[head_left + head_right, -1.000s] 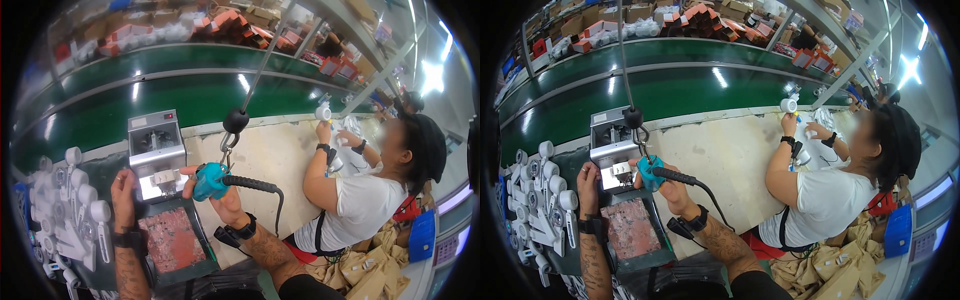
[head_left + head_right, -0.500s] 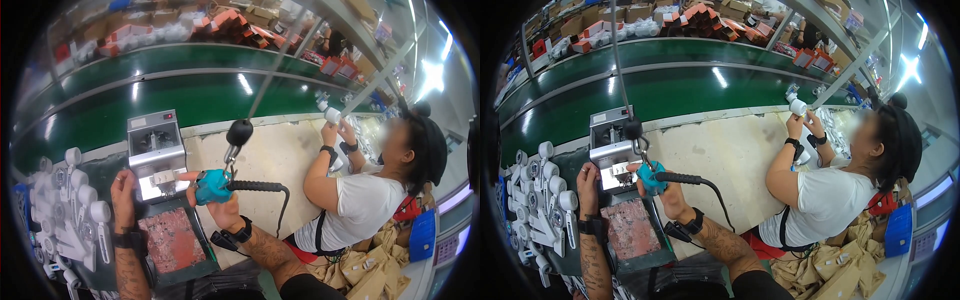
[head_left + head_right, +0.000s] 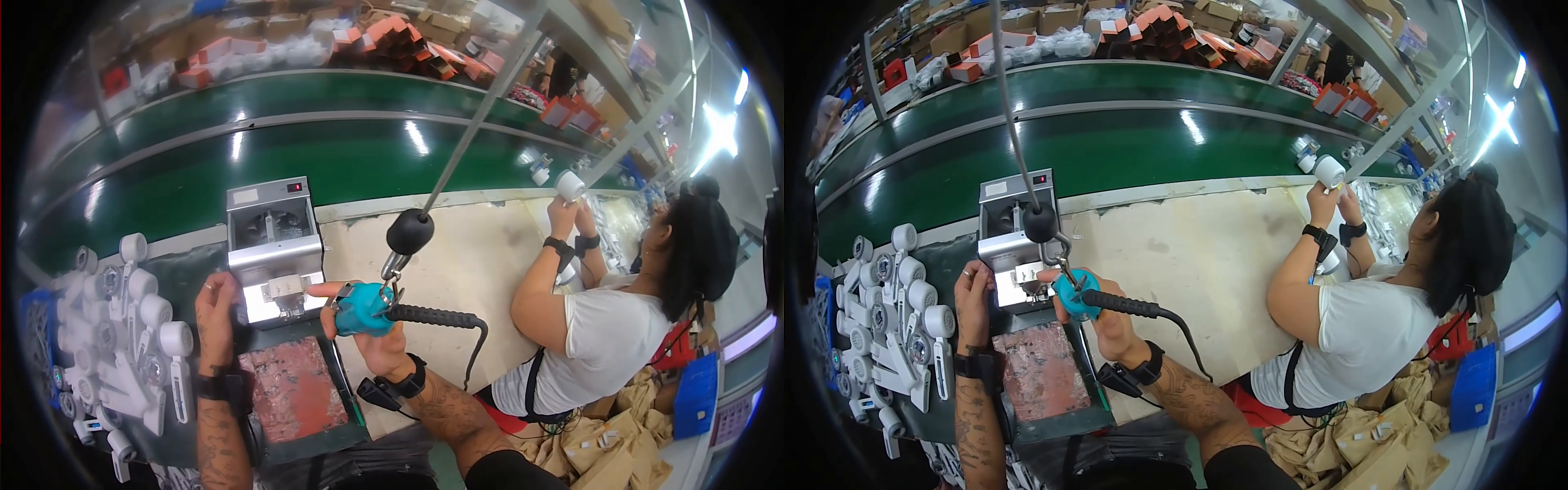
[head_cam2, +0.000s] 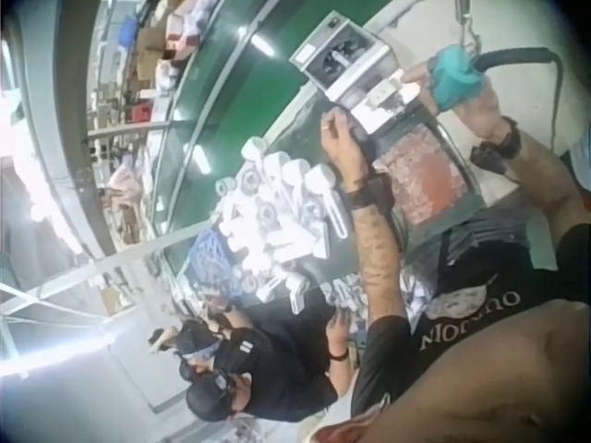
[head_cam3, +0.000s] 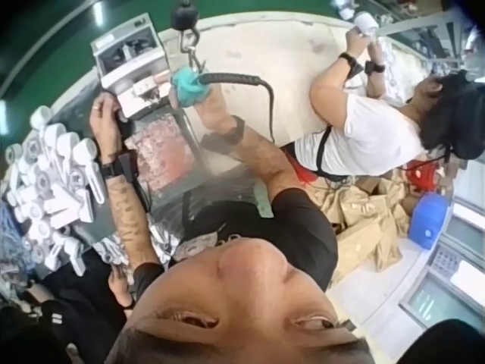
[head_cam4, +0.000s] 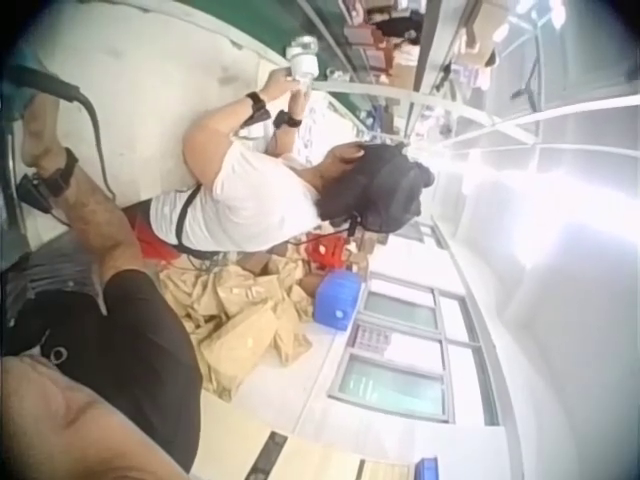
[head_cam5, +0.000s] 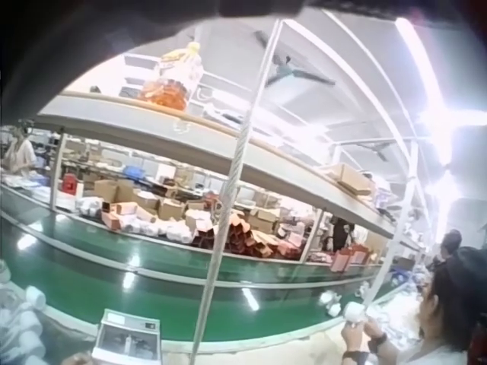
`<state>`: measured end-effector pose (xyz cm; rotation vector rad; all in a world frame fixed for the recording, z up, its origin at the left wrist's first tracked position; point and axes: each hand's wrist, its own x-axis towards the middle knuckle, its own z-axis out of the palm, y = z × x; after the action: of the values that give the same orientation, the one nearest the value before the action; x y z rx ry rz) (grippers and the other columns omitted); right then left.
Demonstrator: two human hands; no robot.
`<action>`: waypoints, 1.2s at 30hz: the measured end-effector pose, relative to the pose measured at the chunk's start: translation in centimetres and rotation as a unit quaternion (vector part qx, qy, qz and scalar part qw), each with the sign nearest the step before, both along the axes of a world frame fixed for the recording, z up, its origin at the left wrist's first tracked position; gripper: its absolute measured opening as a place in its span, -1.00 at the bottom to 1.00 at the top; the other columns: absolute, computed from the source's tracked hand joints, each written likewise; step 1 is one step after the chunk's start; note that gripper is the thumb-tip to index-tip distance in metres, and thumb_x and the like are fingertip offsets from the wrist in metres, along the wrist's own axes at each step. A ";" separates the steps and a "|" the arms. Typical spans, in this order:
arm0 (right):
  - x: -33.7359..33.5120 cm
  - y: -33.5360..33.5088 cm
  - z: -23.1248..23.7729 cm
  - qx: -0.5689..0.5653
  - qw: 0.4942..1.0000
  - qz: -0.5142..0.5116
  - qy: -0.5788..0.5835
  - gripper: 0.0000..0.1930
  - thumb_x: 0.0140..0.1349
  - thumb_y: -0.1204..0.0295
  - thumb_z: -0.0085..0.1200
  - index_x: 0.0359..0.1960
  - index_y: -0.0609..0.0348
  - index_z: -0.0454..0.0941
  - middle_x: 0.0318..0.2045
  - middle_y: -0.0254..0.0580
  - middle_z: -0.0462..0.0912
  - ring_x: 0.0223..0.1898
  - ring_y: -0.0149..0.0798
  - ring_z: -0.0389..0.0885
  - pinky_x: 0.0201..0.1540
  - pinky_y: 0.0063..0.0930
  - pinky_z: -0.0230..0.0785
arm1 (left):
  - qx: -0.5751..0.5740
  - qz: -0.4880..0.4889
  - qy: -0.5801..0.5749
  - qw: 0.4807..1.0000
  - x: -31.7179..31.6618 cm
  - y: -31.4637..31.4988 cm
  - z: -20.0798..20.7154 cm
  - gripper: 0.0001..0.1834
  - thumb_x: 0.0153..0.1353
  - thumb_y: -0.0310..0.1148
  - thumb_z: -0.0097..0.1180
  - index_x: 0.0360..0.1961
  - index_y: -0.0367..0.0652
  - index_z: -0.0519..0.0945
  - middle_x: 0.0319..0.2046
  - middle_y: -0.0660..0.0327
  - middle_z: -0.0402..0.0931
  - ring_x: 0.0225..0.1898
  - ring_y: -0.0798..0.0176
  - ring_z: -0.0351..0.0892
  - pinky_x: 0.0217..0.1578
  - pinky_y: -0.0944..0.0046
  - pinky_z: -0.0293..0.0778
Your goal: The person picks up a white fan, places it on a block, and uses a power screwdriver to drive a screw into it before setting it aside and repeating the process with several more fans.
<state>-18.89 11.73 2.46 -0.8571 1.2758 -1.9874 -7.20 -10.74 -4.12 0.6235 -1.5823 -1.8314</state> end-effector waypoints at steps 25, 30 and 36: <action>0.3 -0.3 0.1 -0.002 1.000 -0.013 0.025 0.35 -0.21 -0.76 -0.26 0.16 0.45 0.47 -0.43 -0.31 0.53 -0.38 -0.46 0.48 -0.31 -0.57 0.26 | 0.002 0.004 -0.003 1.000 0.0 -0.1 0.1 -0.85 0.41 -0.33 0.05 -0.24 -0.20 0.53 -0.40 0.43 0.41 -0.36 0.56 0.32 -0.26 0.54 0.27; 0.2 -0.3 0.0 -0.007 0.999 -0.011 0.030 0.35 -0.20 -0.75 -0.26 0.16 0.45 0.47 -0.44 -0.32 0.52 -0.37 -0.46 0.48 -0.30 -0.57 0.25 | -0.003 0.007 -0.006 1.000 -0.2 0.1 0.4 -0.85 0.41 -0.34 0.04 -0.25 -0.20 0.53 -0.42 0.44 0.39 -0.37 0.55 0.30 -0.27 0.53 0.26; 0.3 -0.3 0.0 -0.001 1.000 -0.010 0.029 0.35 -0.21 -0.76 -0.27 0.16 0.43 0.47 -0.44 -0.33 0.51 -0.37 -0.46 0.48 -0.30 -0.56 0.25 | -0.009 0.001 -0.011 1.000 -0.1 0.0 0.3 -0.85 0.41 -0.34 0.04 -0.25 -0.19 0.53 -0.41 0.43 0.41 -0.36 0.54 0.31 -0.26 0.52 0.27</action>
<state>-18.64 11.40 2.50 -0.9112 1.3207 -1.9927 -7.30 -10.75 -3.85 0.6393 -1.6093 -1.8134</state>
